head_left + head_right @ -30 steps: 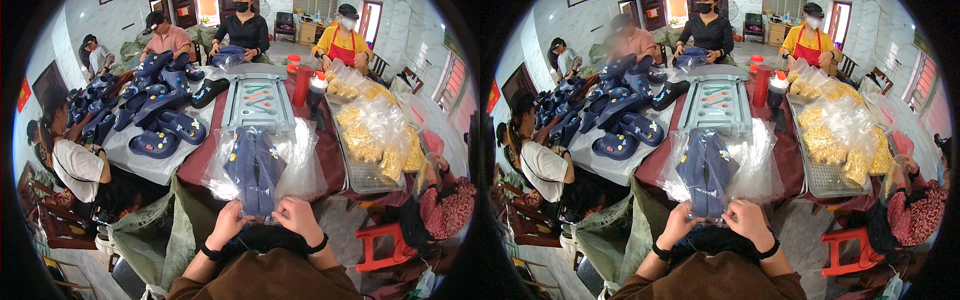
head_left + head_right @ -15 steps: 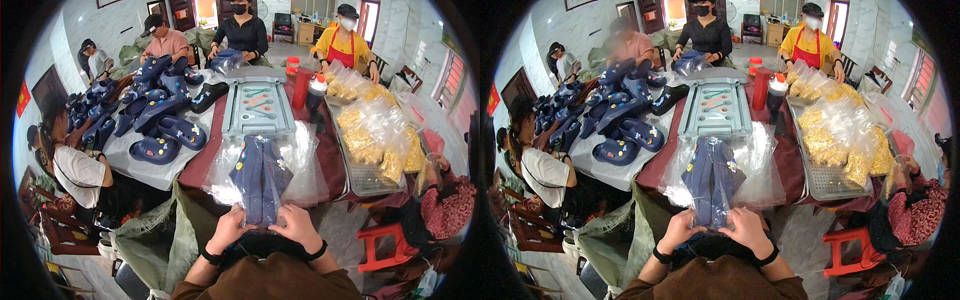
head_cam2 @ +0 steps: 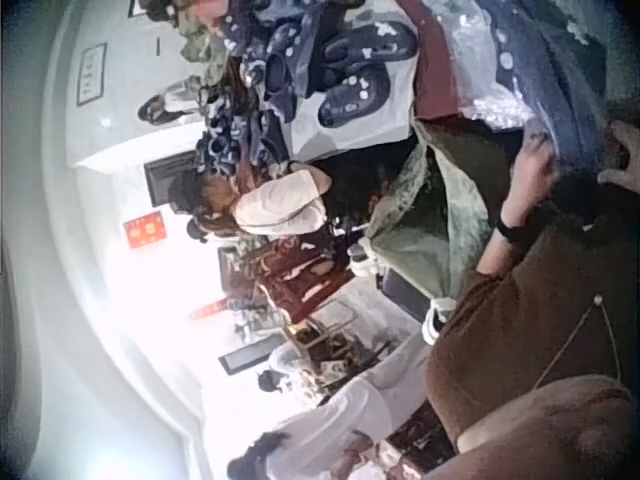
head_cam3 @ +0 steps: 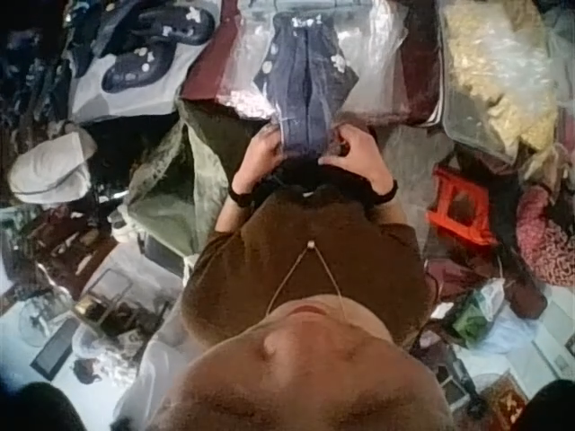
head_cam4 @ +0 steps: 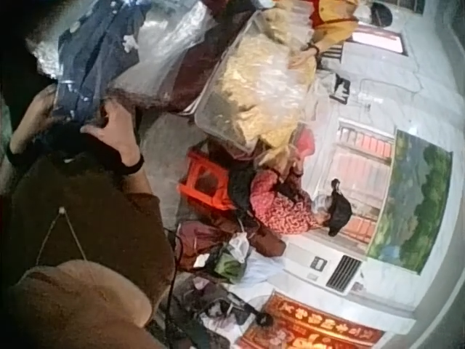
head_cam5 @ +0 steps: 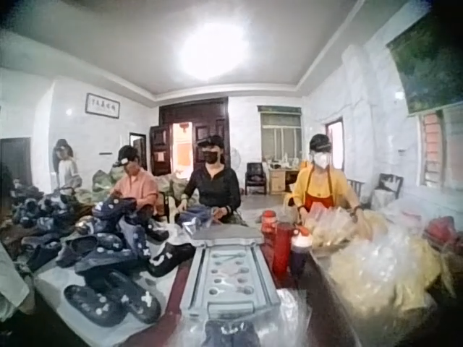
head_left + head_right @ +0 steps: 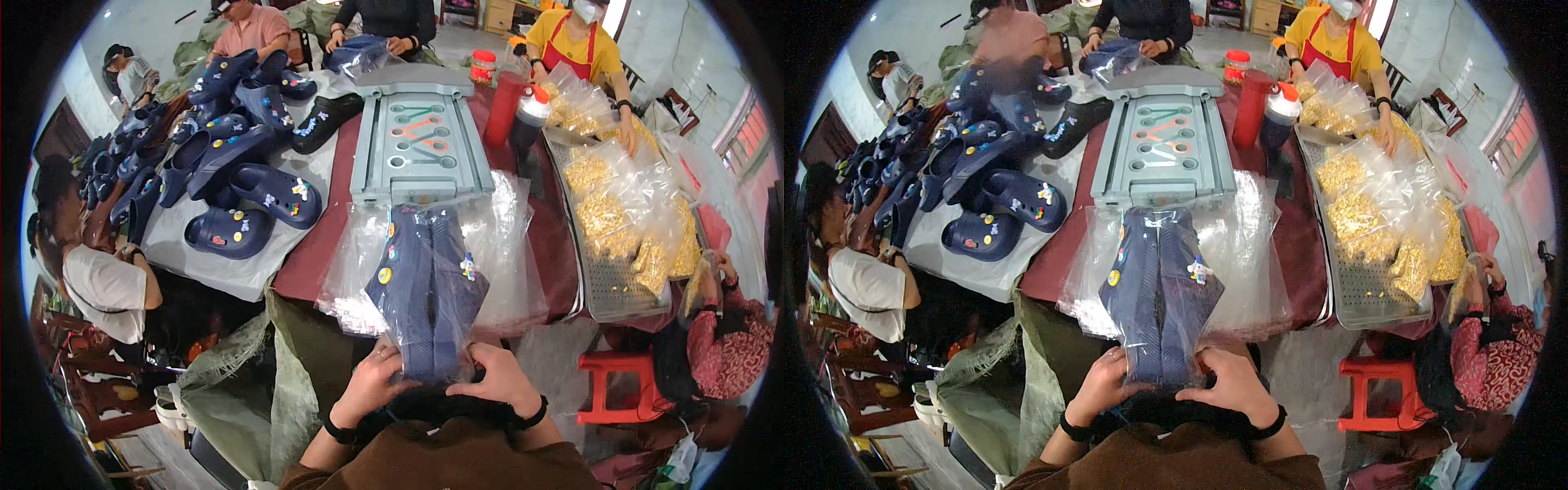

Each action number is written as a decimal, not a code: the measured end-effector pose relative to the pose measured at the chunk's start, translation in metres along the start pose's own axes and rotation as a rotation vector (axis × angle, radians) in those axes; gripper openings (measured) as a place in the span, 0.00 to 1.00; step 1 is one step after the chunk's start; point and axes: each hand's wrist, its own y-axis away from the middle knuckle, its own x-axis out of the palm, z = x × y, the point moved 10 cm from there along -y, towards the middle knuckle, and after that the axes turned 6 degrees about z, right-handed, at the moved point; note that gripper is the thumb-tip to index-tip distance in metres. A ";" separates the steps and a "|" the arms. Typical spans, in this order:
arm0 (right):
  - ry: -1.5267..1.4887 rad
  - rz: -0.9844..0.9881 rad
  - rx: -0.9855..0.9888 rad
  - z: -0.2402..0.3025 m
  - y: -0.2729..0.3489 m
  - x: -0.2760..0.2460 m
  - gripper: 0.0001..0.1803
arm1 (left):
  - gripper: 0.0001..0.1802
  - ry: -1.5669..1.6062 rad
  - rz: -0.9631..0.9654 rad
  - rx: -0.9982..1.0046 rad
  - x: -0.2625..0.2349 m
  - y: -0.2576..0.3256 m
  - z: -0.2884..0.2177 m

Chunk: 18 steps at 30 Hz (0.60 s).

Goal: Packaging finished shoes into individual plastic bags at a manufacturing station.

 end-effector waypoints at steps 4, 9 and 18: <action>0.041 0.014 -0.054 -0.006 -0.010 0.005 0.31 | 0.25 0.027 0.140 -0.052 0.010 -0.005 0.018; 0.037 0.052 0.009 -0.009 -0.012 0.010 0.28 | 0.25 0.045 0.226 0.041 0.005 -0.019 0.013; -0.103 0.100 -0.033 -0.023 -0.003 0.001 0.25 | 0.17 0.039 0.203 0.028 0.018 -0.022 0.010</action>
